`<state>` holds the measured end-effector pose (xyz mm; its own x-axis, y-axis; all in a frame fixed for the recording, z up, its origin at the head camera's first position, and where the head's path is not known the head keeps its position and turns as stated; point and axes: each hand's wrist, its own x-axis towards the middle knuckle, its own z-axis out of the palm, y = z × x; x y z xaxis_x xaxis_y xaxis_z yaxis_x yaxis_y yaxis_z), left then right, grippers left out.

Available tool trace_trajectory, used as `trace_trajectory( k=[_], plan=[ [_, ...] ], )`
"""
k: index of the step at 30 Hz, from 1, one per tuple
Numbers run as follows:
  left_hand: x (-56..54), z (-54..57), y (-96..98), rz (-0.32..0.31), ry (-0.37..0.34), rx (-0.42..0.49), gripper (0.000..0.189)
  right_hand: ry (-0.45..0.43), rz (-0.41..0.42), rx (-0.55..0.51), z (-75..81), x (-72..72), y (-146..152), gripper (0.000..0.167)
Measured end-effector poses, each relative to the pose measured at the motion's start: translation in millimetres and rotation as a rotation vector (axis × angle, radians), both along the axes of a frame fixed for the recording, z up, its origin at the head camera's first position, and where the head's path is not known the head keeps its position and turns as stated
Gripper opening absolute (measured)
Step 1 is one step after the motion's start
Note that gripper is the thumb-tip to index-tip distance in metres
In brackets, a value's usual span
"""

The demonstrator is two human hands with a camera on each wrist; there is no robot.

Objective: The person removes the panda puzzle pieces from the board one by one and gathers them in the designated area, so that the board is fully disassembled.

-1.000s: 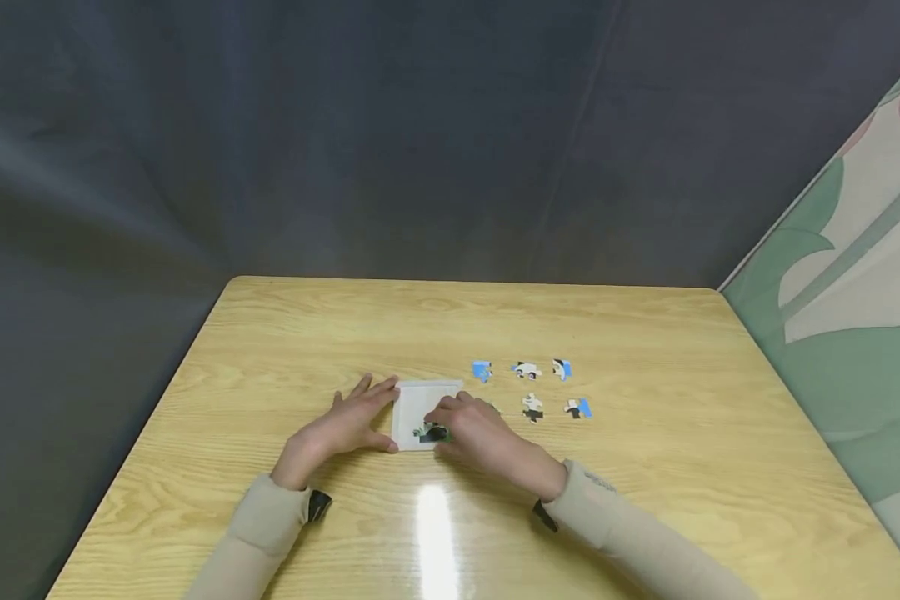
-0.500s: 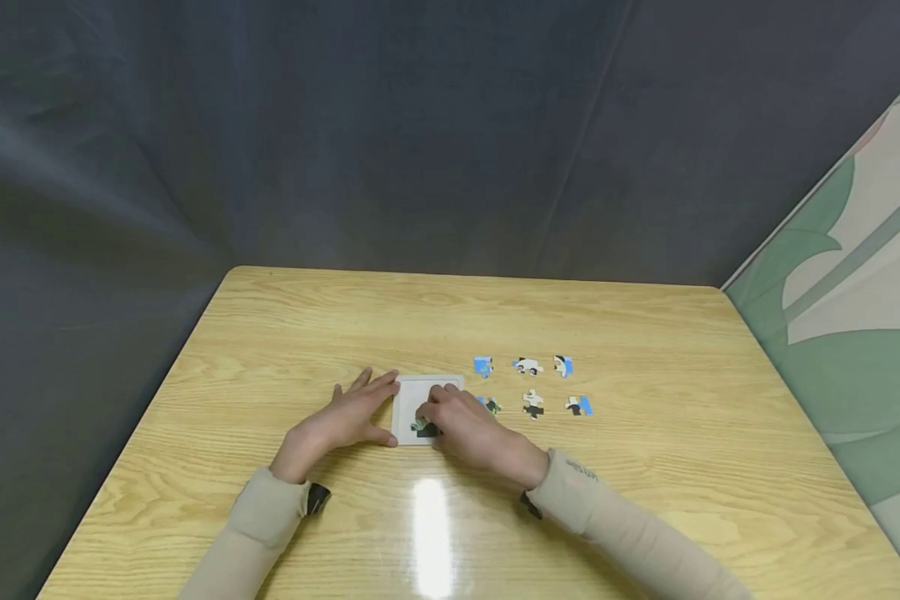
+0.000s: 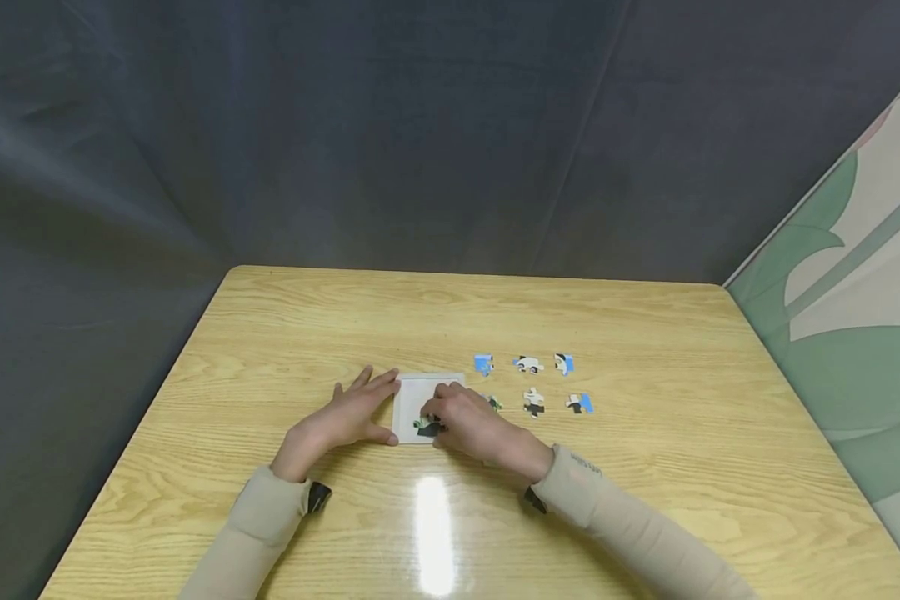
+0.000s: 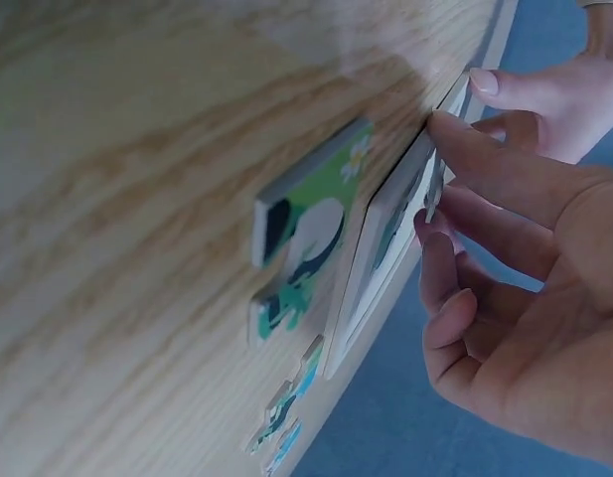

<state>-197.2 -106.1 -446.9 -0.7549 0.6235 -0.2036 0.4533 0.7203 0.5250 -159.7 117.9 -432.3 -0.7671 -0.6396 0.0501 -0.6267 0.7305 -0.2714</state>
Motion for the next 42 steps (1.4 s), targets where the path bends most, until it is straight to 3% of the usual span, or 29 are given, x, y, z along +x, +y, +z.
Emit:
trace_trajectory(
  k=[5,9,12,16,20,26,30,35,42],
  plan=[
    [0.3,0.0,3.8,-0.015,-0.001,-0.003,0.083,0.027,-0.028,-0.101,13.3,3.1,19,0.036],
    [-0.1,1.3,6.6,-0.009,-0.006,-0.007,0.084,0.113,-0.076,-0.173,32.6,9.2,59,0.037],
    [-0.9,1.8,6.5,-0.003,-0.01,-0.014,0.085,0.158,-0.119,-0.192,37.7,20.4,94,0.037],
    [-2.1,1.1,2.8,-0.013,0.001,-0.013,0.085,0.139,-0.141,-0.146,28.2,42.0,125,0.036],
    [-2.7,0.6,-0.4,-0.023,0.002,-0.004,0.085,0.095,-0.113,-0.128,14.7,59.6,137,0.036],
    [-1.7,-0.3,2.4,-0.035,0.005,0.006,0.084,0.083,-0.05,-0.159,1.7,70.4,145,0.035],
    [-1.0,1.8,5.7,-0.04,-0.003,0.01,0.084,0.061,-0.063,-0.151,-2.4,74.2,145,0.034],
    [-3.8,3.8,3.6,-0.043,0.006,-0.009,0.084,0.116,-0.06,-0.183,1.8,64.9,122,0.028],
    [-3.9,1.4,0.3,-0.026,-0.005,0.008,0.083,0.112,-0.006,-0.11,2.5,25.6,56,0.031]
  ],
)
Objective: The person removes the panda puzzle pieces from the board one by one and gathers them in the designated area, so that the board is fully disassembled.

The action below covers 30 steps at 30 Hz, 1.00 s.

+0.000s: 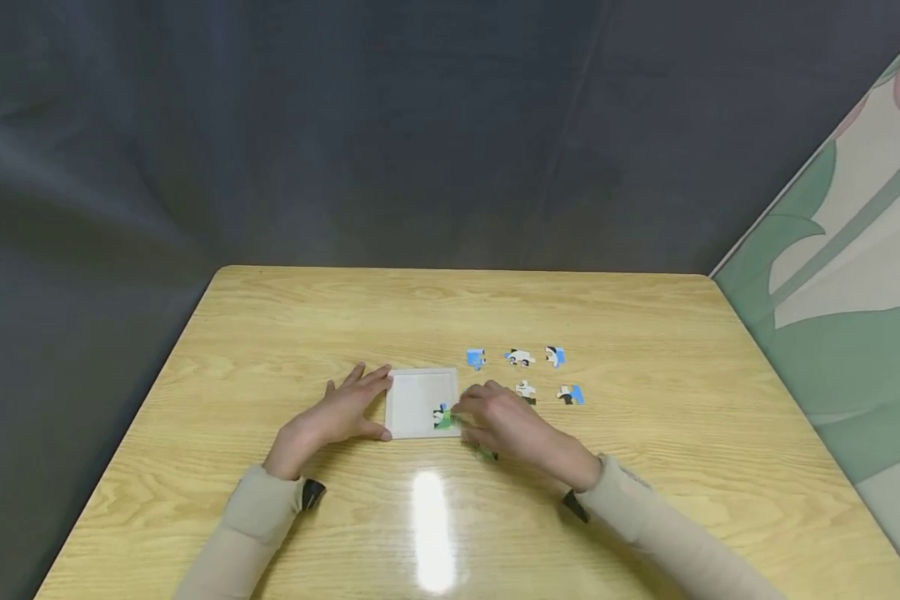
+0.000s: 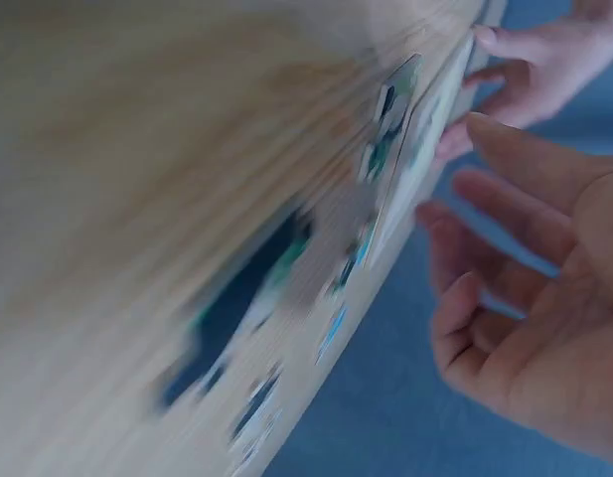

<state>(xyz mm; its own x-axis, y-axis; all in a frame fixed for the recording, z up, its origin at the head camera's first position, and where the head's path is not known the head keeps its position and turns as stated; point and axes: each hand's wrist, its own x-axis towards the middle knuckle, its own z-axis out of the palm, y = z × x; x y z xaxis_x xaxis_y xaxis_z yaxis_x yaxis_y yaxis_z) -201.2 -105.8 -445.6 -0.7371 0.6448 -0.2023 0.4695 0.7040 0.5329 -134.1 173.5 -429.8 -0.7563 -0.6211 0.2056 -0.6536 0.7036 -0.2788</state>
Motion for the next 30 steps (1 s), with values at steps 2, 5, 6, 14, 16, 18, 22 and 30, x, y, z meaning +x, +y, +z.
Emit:
trace_trajectory(
  k=[2,5,6,14,16,18,22,30],
  plan=[
    [1.8,-1.6,-1.0,0.006,-0.011,0.006,0.084,-0.004,-0.001,0.058,-2.9,-6.9,-14,0.034],
    [3.3,-2.9,-3.3,0.004,-0.009,-0.005,0.084,-0.032,-0.009,0.125,-4.4,-10.9,-28,0.036],
    [3.4,-2.8,-4.0,0.004,-0.004,-0.01,0.084,-0.043,-0.013,0.139,-3.8,-11.8,-31,0.037],
    [2.1,1.6,-6.8,0.003,0.014,-0.007,0.083,-0.241,-0.079,0.09,4.0,-23.9,-41,0.044],
    [2.3,1.5,-6.8,0.0,0.014,-0.009,0.083,-0.272,-0.085,0.079,5.0,-25.1,-41,0.044],
    [2.5,1.2,-7.0,0.0,0.015,-0.01,0.083,-0.268,-0.076,0.07,4.8,-25.3,-42,0.044],
    [2.4,1.2,-6.9,0.006,0.019,-0.008,0.083,-0.203,-0.063,0.035,4.8,-23.4,-41,0.042],
    [0.0,1.5,-7.0,-0.007,0.008,-0.009,0.084,-0.032,-0.086,-0.085,29.2,-5.5,-7,0.037]
  ],
)
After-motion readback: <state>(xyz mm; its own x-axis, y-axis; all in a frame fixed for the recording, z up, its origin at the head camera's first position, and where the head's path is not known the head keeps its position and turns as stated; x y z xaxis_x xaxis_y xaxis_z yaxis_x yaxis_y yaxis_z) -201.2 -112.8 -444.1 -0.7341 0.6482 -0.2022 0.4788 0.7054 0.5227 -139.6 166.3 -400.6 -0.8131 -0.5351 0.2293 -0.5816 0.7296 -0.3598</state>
